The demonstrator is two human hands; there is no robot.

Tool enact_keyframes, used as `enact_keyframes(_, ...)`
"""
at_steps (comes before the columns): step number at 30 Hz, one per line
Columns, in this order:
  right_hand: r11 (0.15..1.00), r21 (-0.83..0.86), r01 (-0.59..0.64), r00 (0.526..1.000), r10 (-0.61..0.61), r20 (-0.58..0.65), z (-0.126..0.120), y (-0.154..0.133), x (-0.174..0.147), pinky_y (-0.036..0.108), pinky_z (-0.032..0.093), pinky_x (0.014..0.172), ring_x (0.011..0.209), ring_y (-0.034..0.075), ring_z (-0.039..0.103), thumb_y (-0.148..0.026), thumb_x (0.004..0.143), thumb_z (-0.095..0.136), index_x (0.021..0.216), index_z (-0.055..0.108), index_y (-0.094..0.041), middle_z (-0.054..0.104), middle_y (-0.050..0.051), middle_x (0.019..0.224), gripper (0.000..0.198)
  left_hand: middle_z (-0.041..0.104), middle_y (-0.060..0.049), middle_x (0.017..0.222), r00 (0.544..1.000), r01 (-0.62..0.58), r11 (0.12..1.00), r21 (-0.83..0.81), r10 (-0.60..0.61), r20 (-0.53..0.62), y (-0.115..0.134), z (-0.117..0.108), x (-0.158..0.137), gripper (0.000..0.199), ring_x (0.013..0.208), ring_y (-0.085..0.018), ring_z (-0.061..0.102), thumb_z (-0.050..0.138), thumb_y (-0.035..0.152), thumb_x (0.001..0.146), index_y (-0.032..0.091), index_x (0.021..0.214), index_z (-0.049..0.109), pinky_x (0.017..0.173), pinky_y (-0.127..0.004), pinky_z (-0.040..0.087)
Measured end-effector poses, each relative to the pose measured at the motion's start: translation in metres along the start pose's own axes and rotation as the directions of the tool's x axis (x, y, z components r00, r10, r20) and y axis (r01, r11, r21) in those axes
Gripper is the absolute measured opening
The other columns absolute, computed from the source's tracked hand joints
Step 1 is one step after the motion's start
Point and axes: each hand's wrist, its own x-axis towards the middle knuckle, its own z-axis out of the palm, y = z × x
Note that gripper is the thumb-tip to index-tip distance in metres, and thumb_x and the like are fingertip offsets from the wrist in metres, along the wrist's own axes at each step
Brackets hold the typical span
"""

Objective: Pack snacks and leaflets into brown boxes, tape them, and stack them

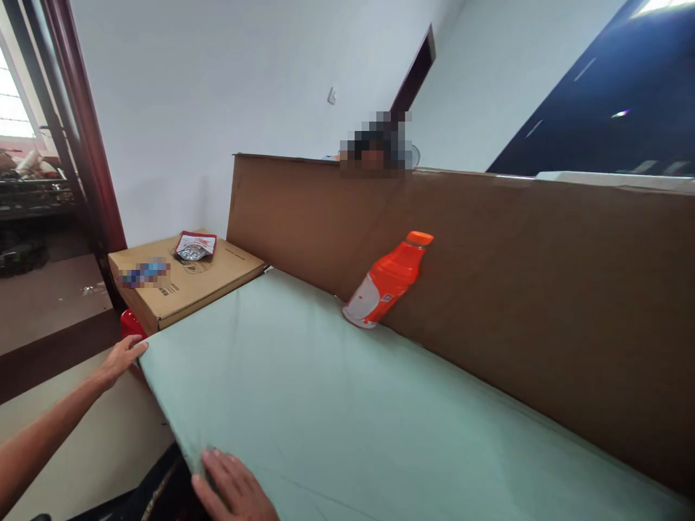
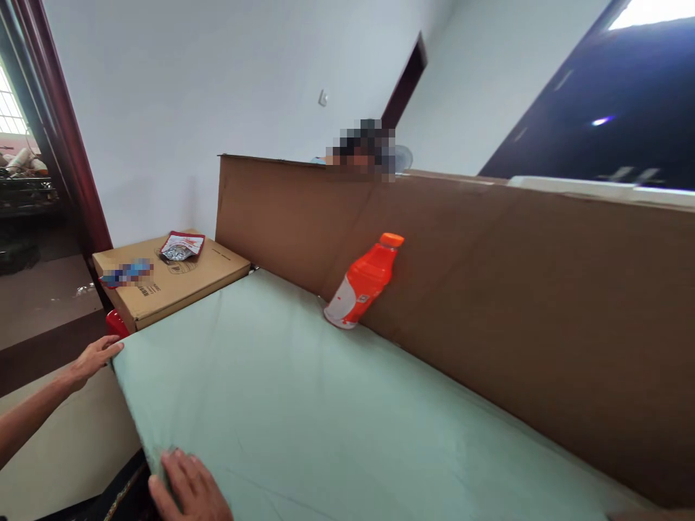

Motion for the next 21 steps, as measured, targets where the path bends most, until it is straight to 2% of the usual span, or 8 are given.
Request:
enact_keyframes(3, 0.988, -0.009, -0.152, 0.972, 0.151, 0.179, -0.027, 0.029, -0.01, 0.041, 0.06, 0.104, 0.139, 0.03, 0.063, -0.052, 0.103, 0.056, 0.152, 0.056, -0.02, 0.062, 0.014, 0.154, 0.059, 0.07, -0.009, 0.123, 0.99, 0.083, 0.985, -0.154, -0.064, 0.126, -0.016, -0.015, 0.001, 0.034, 0.105, -0.024, 0.071, 0.068, 0.042, 0.103, 0.016, 0.126, 0.066, 0.09, -0.045, 0.063)
enact_keyframes(5, 0.961, -0.096, -0.258, 0.926, 0.275, 0.26, -0.038, 0.048, -0.015, 0.046, 0.062, 0.102, 0.14, 0.034, 0.061, -0.046, 0.103, 0.058, 0.157, 0.052, -0.017, 0.057, 0.018, 0.157, 0.061, 0.07, -0.009, 0.121, 0.98, 0.113, 0.965, -0.237, -0.07, 0.184, -0.023, -0.018, 0.0, 0.033, 0.103, -0.024, 0.071, 0.068, 0.041, 0.103, 0.016, 0.124, 0.067, 0.089, -0.044, 0.063)
enact_keyframes(7, 0.934, -0.156, -0.32, 0.893, 0.353, 0.28, -0.036, 0.057, -0.015, 0.05, 0.063, 0.1, 0.137, 0.037, 0.063, -0.04, 0.102, 0.06, 0.155, 0.055, -0.016, 0.056, 0.019, 0.157, 0.059, 0.071, -0.009, 0.12, 0.973, 0.127, 0.944, -0.306, -0.058, 0.224, -0.026, -0.018, -0.001, 0.032, 0.103, -0.024, 0.071, 0.068, 0.04, 0.103, 0.016, 0.123, 0.067, 0.089, -0.044, 0.063)
enact_keyframes(10, 0.933, -0.101, -0.344, 0.857, 0.356, 0.372, -0.019, 0.048, -0.001, 0.058, 0.058, 0.108, 0.144, 0.041, 0.056, -0.038, 0.097, 0.065, 0.157, 0.054, -0.016, 0.047, 0.018, 0.163, 0.064, 0.07, -0.009, 0.121, 0.965, 0.128, 0.916, -0.38, -0.026, 0.263, -0.028, -0.019, -0.002, 0.032, 0.104, -0.024, 0.071, 0.068, 0.04, 0.103, 0.016, 0.124, 0.067, 0.091, -0.044, 0.063)
enact_keyframes(13, 0.908, 0.04, -0.417, 0.78, 0.335, 0.529, -0.004, 0.021, 0.031, 0.059, 0.046, 0.122, 0.154, 0.04, 0.041, -0.039, 0.094, 0.068, 0.162, 0.048, -0.02, 0.034, 0.013, 0.17, 0.073, 0.07, -0.009, 0.122, 0.966, 0.126, 0.91, -0.394, -0.023, 0.257, -0.032, -0.022, -0.003, 0.031, 0.105, -0.024, 0.071, 0.069, 0.039, 0.103, 0.016, 0.124, 0.067, 0.091, -0.045, 0.063)
enact_keyframes(18, 0.812, 0.231, -0.536, 0.652, 0.224, 0.725, -0.007, -0.011, 0.087, 0.057, 0.028, 0.133, 0.162, 0.036, 0.024, -0.048, 0.098, 0.065, 0.167, 0.038, -0.016, 0.024, 0.011, 0.175, 0.081, 0.069, -0.009, 0.125, 0.987, 0.116, 0.959, -0.26, -0.081, 0.141, -0.036, -0.02, 0.005, 0.032, 0.109, -0.026, 0.07, 0.07, 0.038, 0.101, 0.016, 0.123, 0.068, 0.092, -0.045, 0.062)
enact_keyframes(21, 0.786, 0.268, -0.557, 0.636, 0.196, 0.746, -0.014, -0.012, 0.102, 0.057, 0.021, 0.135, 0.164, 0.034, 0.021, -0.052, 0.099, 0.063, 0.167, 0.036, -0.014, 0.025, 0.013, 0.176, 0.082, 0.07, -0.009, 0.125, 0.992, 0.115, 0.984, -0.139, -0.106, 0.07, -0.033, -0.017, 0.013, 0.032, 0.107, -0.026, 0.07, 0.071, 0.039, 0.101, 0.016, 0.123, 0.068, 0.09, -0.044, 0.062)
